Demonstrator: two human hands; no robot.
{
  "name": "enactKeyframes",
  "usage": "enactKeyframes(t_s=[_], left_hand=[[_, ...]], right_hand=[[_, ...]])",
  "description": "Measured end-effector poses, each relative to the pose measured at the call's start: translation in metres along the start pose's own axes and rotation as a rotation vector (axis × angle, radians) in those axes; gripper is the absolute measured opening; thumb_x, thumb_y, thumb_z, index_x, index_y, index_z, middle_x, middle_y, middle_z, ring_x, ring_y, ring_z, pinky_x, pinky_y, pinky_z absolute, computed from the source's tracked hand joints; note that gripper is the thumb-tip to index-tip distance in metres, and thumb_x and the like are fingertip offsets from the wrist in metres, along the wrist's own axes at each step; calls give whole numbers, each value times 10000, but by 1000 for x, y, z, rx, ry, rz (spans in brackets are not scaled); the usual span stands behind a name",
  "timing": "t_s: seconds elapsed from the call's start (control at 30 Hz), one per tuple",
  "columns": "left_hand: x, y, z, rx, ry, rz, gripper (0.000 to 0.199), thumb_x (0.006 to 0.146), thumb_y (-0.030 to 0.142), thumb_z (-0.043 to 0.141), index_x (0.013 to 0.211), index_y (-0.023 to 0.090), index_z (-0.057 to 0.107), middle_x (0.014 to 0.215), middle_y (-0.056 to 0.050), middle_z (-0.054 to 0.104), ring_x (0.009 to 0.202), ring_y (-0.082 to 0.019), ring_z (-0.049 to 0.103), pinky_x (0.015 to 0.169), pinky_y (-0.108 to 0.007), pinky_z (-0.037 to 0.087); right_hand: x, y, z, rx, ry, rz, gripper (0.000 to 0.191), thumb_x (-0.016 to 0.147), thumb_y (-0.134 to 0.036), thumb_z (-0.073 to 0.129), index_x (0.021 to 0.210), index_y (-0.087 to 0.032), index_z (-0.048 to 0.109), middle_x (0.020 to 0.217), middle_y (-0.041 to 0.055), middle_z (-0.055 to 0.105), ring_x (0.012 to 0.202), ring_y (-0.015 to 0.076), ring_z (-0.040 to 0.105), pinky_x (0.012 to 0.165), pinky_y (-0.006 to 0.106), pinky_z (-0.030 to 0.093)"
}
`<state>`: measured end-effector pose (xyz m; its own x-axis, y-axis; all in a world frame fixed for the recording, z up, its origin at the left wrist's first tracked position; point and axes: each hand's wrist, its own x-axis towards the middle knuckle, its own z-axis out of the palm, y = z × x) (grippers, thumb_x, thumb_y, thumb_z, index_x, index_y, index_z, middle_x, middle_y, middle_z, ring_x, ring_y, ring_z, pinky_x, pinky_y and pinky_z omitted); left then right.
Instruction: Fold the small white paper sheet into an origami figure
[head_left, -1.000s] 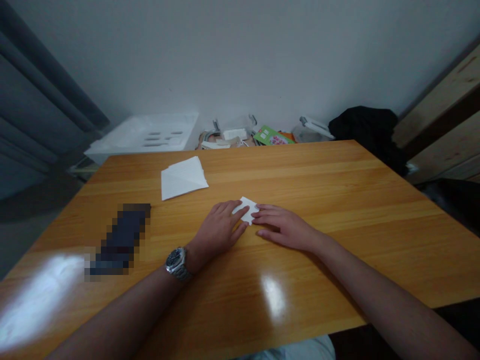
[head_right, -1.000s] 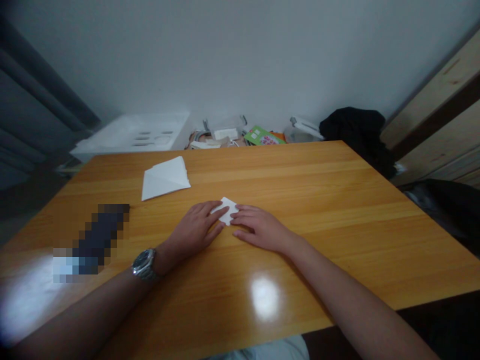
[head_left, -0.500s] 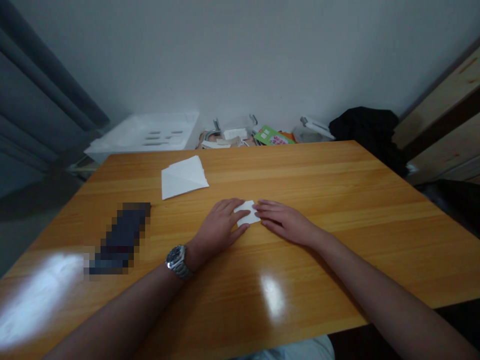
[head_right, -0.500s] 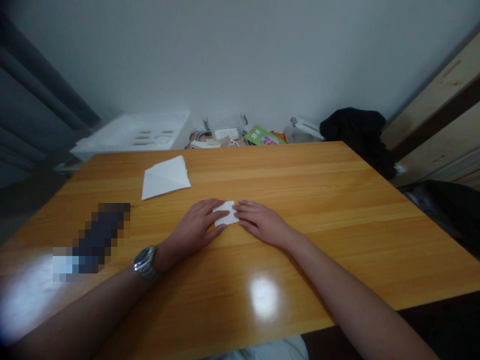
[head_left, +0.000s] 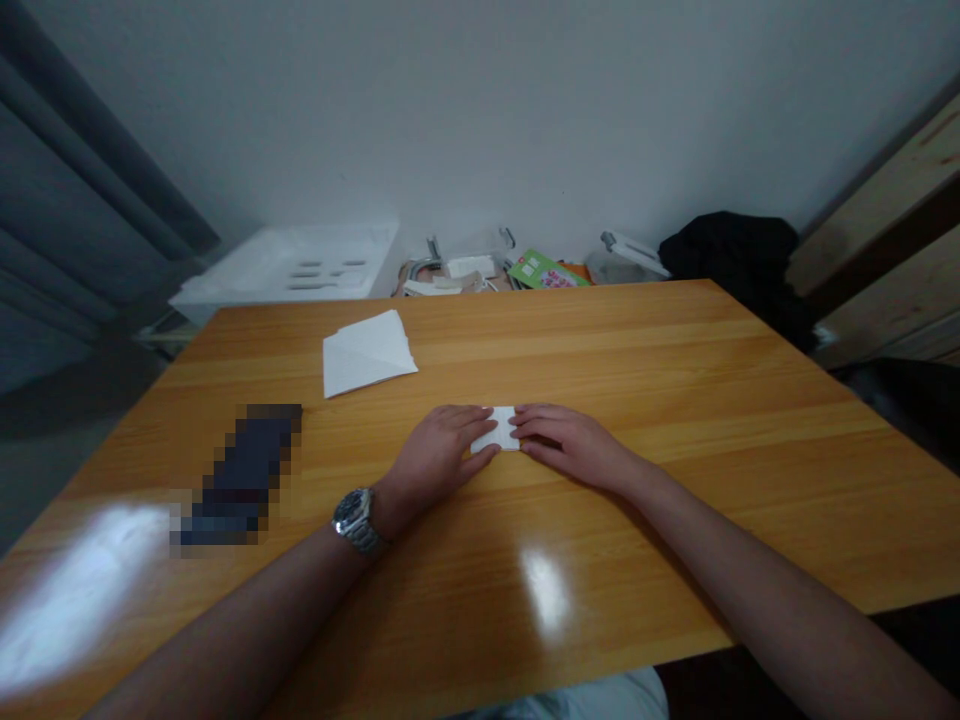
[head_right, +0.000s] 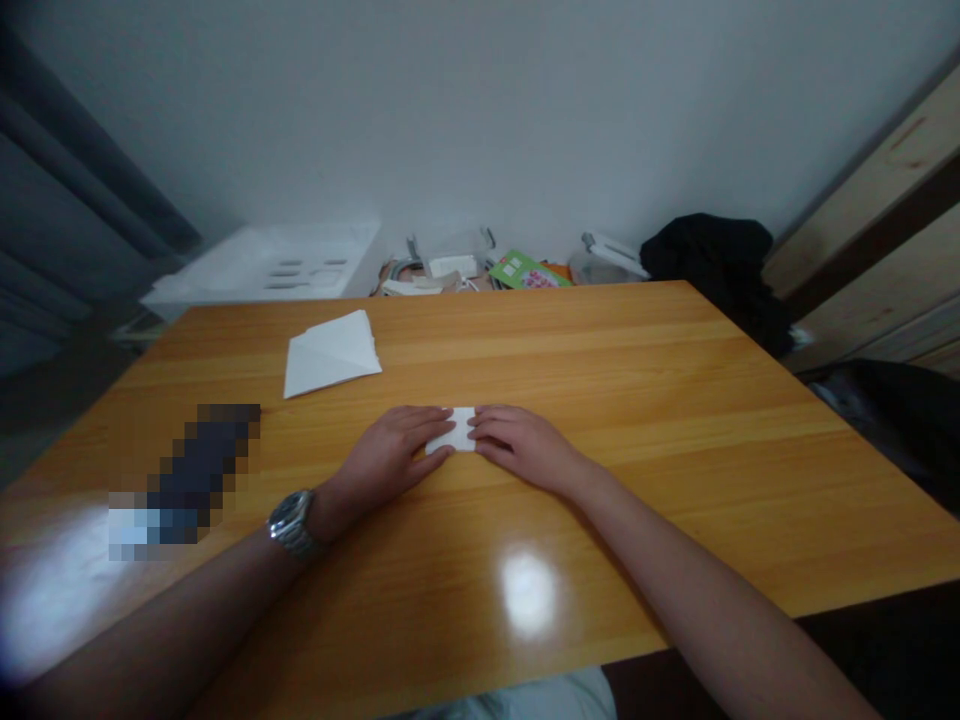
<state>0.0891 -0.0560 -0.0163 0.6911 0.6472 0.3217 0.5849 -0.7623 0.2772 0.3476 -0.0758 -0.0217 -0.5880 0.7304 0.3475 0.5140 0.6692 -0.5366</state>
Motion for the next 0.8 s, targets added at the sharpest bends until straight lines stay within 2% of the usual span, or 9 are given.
enactKeyframes(t_s=[0.17,0.53,0.8], left_hand=[[0,2,-1,-12,5,22,323,987,360,569,1223,182,701,1291,-112,698,1180,-265,658,1032,-452,507],[-2,5,-1,-71,-7,39,329,982,363,576,1240,188,681,1291,-123,694,1189,-258,657,1034,-448,518],[-3,4,0,-68,-21,143,307,994,361,565,1220,196,691,1301,-100,689,1203,-256,641,1032,-440,511]], right_hand=[[1,0,1,23,26,22,221,951,-236,644,1158,-243,721,1207,84,721,1195,226,634,1047,425,517],[1,1,-3,46,30,38,166,976,-243,599,1024,-250,758,1150,69,716,1069,201,670,952,380,547],[-2,6,-9,33,34,46,145,969,-233,602,1019,-238,738,1158,67,739,1148,208,653,1030,408,511]])
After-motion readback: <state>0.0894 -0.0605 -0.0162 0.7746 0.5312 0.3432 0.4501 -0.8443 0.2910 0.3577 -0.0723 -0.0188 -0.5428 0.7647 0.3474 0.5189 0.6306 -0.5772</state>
